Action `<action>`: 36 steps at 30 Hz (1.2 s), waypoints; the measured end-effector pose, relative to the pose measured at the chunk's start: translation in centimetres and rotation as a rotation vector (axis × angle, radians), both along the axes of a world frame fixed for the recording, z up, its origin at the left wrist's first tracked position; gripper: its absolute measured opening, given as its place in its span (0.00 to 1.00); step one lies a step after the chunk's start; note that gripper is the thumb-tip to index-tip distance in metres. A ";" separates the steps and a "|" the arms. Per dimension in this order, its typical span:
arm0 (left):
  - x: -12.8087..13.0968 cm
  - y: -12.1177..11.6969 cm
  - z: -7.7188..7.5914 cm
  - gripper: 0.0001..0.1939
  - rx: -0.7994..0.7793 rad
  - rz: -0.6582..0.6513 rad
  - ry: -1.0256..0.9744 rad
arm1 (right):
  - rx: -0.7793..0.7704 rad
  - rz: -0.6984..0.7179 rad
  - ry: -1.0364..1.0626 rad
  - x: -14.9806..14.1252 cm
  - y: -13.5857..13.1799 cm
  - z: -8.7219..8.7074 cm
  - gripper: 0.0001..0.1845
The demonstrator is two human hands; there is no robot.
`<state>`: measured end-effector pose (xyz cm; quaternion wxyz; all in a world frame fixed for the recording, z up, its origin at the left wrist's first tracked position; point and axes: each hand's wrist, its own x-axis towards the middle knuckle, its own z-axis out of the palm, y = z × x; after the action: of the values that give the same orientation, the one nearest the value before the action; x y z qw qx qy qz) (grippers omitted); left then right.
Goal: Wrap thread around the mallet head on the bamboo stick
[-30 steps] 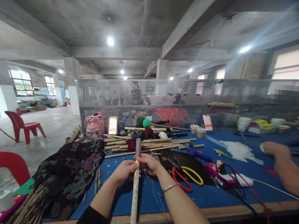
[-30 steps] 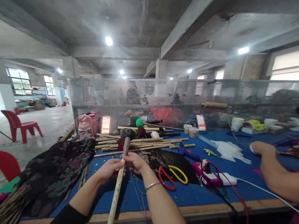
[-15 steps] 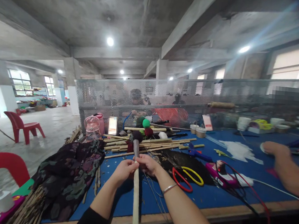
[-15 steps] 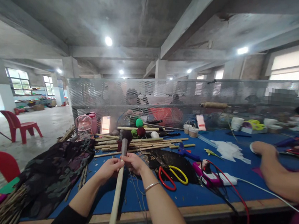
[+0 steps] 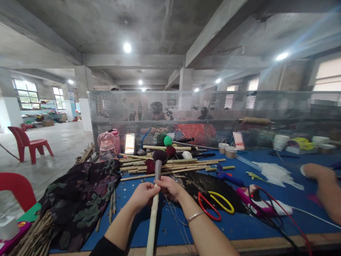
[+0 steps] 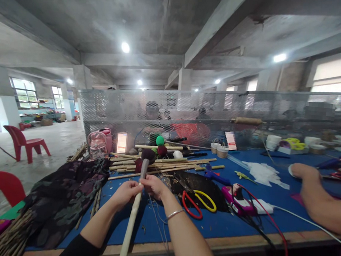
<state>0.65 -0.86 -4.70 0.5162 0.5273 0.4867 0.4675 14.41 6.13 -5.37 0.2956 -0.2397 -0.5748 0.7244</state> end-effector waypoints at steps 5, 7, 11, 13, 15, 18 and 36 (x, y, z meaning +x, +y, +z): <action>0.2 -0.1 0.0 0.20 -0.059 -0.102 -0.196 | 0.026 0.004 -0.011 0.2 0.0 0.3 0.19; 0.0 0.1 -0.3 0.20 -0.034 -0.038 -0.109 | 0.036 -0.026 -0.037 0.1 0.1 0.1 0.19; -0.4 0.7 -0.8 0.21 0.103 0.098 0.122 | 0.046 -0.058 -0.073 0.1 0.3 -0.2 0.19; -0.4 0.7 -0.8 0.22 0.126 0.096 0.154 | 0.051 -0.051 -0.073 0.1 0.3 -0.1 0.20; -0.3 0.4 -0.4 0.23 0.090 0.076 0.100 | 0.050 -0.033 -0.040 0.2 0.2 0.0 0.20; 0.0 -0.1 0.1 0.23 -0.030 -0.029 -0.118 | 0.044 0.017 0.029 0.2 0.2 0.2 0.21; 0.1 -0.5 0.3 0.21 -0.072 -0.057 -0.179 | 0.026 0.024 -0.003 0.3 0.1 0.3 0.21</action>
<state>0.71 -1.32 -4.39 0.5894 0.4783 0.4401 0.4798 14.71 6.25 -5.09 0.2892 -0.2300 -0.5874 0.7200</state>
